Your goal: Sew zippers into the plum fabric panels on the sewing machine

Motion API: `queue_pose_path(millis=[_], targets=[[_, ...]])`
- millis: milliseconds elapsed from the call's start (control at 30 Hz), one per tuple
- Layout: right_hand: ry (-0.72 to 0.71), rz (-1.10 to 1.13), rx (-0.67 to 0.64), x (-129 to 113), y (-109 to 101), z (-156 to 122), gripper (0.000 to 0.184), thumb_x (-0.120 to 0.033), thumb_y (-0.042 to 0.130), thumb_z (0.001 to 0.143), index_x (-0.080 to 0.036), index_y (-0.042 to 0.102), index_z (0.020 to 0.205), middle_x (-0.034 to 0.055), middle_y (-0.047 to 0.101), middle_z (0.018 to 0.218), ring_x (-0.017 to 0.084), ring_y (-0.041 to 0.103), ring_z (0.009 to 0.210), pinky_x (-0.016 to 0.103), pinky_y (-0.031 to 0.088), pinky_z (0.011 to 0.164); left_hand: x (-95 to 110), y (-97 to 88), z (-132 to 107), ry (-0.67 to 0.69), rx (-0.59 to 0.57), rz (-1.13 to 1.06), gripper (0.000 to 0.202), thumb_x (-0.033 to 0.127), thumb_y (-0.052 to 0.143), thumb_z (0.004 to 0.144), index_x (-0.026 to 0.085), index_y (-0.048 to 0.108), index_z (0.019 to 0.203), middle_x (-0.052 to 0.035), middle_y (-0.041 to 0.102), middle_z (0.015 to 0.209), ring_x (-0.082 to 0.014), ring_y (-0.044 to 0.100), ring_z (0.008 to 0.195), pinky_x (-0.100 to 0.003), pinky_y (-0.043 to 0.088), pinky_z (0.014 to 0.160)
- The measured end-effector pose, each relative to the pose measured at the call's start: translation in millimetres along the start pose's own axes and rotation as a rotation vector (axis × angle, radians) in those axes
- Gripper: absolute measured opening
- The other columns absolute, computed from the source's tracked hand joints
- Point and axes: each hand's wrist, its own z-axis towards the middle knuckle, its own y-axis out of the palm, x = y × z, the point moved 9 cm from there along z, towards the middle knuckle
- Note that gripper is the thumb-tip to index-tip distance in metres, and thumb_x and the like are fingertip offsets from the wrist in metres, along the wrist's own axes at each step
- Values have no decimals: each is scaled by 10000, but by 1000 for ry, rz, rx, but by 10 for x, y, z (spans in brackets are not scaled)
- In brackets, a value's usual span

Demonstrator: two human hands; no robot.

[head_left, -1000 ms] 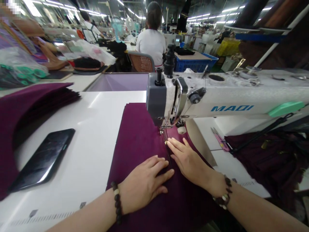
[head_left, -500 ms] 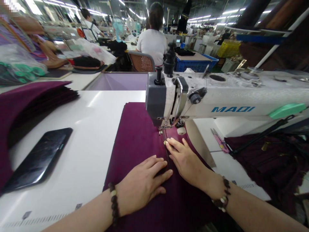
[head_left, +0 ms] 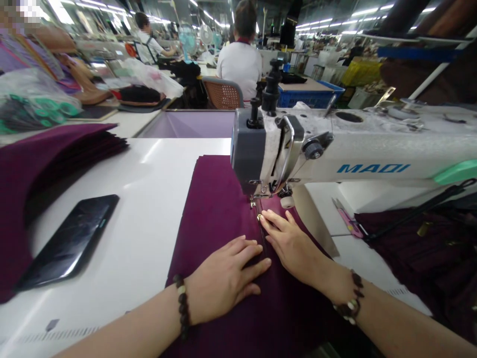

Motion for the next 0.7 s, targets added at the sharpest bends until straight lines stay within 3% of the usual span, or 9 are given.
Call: queue_pose_path(millis=[367, 700], targets=[[2, -27, 1, 53, 40, 115, 409, -117, 301, 884, -65, 418, 1273, 120, 430, 1295, 211, 326, 1232, 489, 253, 1033, -123, -7, 46, 7, -3, 24, 381, 357, 437, 892, 182, 470, 1229, -91, 491, 1187, -235, 436, 1122, -405, 299, 1027], [30, 37, 31, 142, 13, 218, 425, -140, 275, 887, -46, 403, 1281, 166, 424, 1281, 234, 397, 1167, 490, 311, 998, -208, -45, 85, 35, 21, 52, 379, 354, 434, 893, 171, 473, 1222, -98, 487, 1181, -239, 436, 1110, -405, 315, 1010]])
